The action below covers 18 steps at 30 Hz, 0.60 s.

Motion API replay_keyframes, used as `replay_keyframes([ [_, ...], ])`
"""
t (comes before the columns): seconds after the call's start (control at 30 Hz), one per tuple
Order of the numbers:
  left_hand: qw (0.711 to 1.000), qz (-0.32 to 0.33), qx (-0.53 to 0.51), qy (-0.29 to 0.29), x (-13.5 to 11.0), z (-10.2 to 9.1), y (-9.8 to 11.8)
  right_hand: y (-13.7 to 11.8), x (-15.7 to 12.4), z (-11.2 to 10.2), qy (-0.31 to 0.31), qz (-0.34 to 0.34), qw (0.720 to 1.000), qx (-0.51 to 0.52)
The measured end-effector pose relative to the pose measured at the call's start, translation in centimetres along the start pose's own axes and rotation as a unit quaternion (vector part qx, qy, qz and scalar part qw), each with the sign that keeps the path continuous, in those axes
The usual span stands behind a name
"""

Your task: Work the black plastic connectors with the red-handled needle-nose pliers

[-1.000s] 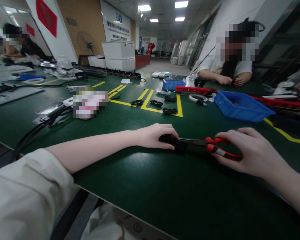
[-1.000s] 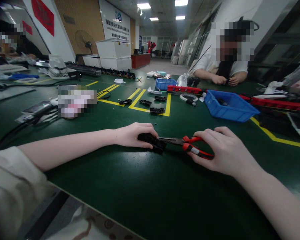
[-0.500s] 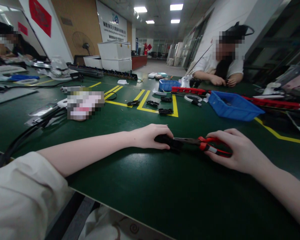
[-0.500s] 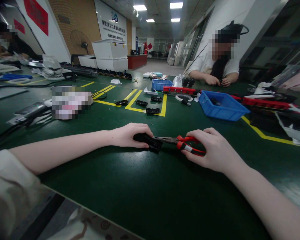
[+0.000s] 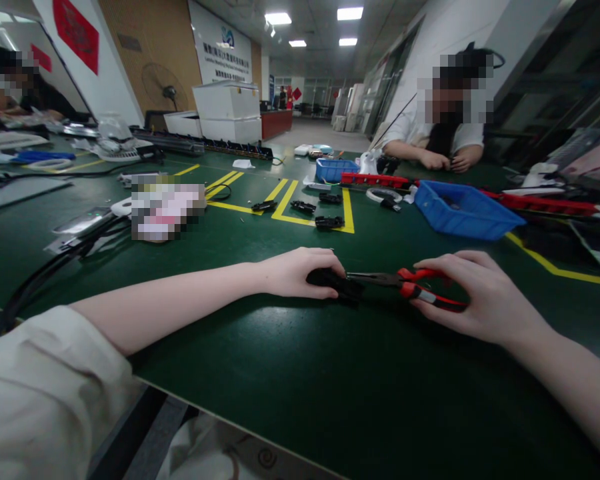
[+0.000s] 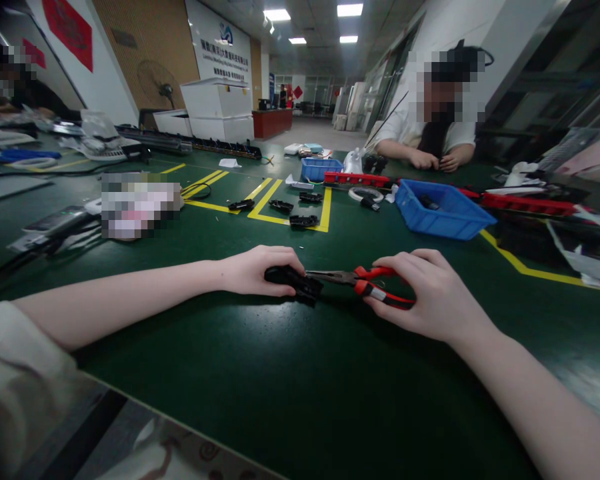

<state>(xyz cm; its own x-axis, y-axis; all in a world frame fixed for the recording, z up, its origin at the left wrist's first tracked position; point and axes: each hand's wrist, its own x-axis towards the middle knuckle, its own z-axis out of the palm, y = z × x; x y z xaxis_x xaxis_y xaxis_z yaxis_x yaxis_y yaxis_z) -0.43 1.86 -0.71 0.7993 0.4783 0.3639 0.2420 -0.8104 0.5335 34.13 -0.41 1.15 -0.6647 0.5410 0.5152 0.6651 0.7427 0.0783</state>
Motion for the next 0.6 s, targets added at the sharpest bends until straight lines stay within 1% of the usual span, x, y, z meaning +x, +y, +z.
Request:
replay_keyframes([
  [0.1,1.000,0.009,0.005,-0.001,0.00,-0.01,-0.02,0.01,-0.02,0.05,0.001,-0.008,1.000,0.003],
  [0.27,1.000,0.009,0.002,-0.012,0.00,-0.15,0.18,0.02,0.05,-0.07,-0.007,0.002,1.000,0.004],
  [0.47,1.000,0.005,0.006,-0.023,-0.01,-0.25,0.26,-0.24,0.34,-0.12,0.036,-0.091,0.994,-0.045],
  [0.6,1.000,0.006,0.008,-0.017,0.01,-0.18,0.16,-0.29,0.30,-0.07,0.035,-0.095,0.993,-0.061],
])
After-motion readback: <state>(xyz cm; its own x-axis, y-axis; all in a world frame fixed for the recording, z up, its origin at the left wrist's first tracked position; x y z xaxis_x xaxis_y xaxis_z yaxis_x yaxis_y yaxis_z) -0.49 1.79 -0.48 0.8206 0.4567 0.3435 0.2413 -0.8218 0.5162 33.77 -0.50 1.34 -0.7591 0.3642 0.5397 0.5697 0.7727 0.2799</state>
